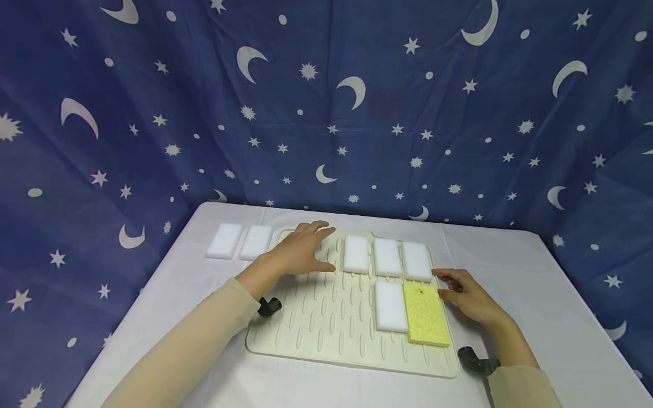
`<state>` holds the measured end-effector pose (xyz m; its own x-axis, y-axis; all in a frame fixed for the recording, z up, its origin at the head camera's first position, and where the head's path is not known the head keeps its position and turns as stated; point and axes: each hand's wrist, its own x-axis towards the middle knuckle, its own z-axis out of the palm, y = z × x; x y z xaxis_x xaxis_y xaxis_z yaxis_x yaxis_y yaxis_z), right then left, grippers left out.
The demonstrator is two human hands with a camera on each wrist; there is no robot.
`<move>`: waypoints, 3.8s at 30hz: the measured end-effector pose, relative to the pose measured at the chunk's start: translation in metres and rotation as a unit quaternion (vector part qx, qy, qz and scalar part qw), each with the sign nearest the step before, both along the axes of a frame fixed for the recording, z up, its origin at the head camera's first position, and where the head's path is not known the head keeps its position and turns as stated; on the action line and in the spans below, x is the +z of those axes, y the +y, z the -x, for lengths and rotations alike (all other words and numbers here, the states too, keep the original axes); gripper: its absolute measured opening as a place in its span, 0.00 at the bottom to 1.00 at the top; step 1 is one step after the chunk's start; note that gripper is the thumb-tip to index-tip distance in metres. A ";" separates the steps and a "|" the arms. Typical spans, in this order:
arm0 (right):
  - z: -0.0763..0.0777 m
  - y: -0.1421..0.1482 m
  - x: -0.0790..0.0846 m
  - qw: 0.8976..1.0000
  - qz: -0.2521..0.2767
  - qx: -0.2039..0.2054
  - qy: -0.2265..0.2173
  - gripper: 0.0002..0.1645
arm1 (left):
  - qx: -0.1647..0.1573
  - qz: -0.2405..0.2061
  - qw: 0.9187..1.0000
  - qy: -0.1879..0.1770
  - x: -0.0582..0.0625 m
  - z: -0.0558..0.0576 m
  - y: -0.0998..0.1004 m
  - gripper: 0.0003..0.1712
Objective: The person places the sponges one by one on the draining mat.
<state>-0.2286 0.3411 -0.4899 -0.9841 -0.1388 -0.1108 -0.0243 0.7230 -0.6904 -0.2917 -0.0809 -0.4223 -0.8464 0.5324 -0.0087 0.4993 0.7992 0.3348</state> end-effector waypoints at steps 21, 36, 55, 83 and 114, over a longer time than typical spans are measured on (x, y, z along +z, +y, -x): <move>0.001 0.003 0.000 1.000 0.006 0.005 0.006 0.30 | 0.030 -0.004 0.999 -0.008 0.008 -0.007 -0.051 0.55; 0.003 0.004 -0.002 1.000 0.007 0.010 0.012 0.30 | 0.062 0.003 0.998 -0.009 0.003 0.002 -0.091 0.54; 0.002 0.004 -0.003 1.000 0.009 0.006 0.018 0.30 | 0.070 0.016 0.996 -0.044 -0.011 0.028 -0.134 0.55; 0.000 0.001 -0.001 1.000 0.006 0.005 0.017 0.30 | 0.063 0.014 0.994 -0.083 -0.020 0.038 -0.142 0.57; -0.001 0.001 0.001 1.000 0.010 0.005 0.018 0.30 | 0.065 0.016 0.995 -0.080 -0.015 0.039 -0.144 0.59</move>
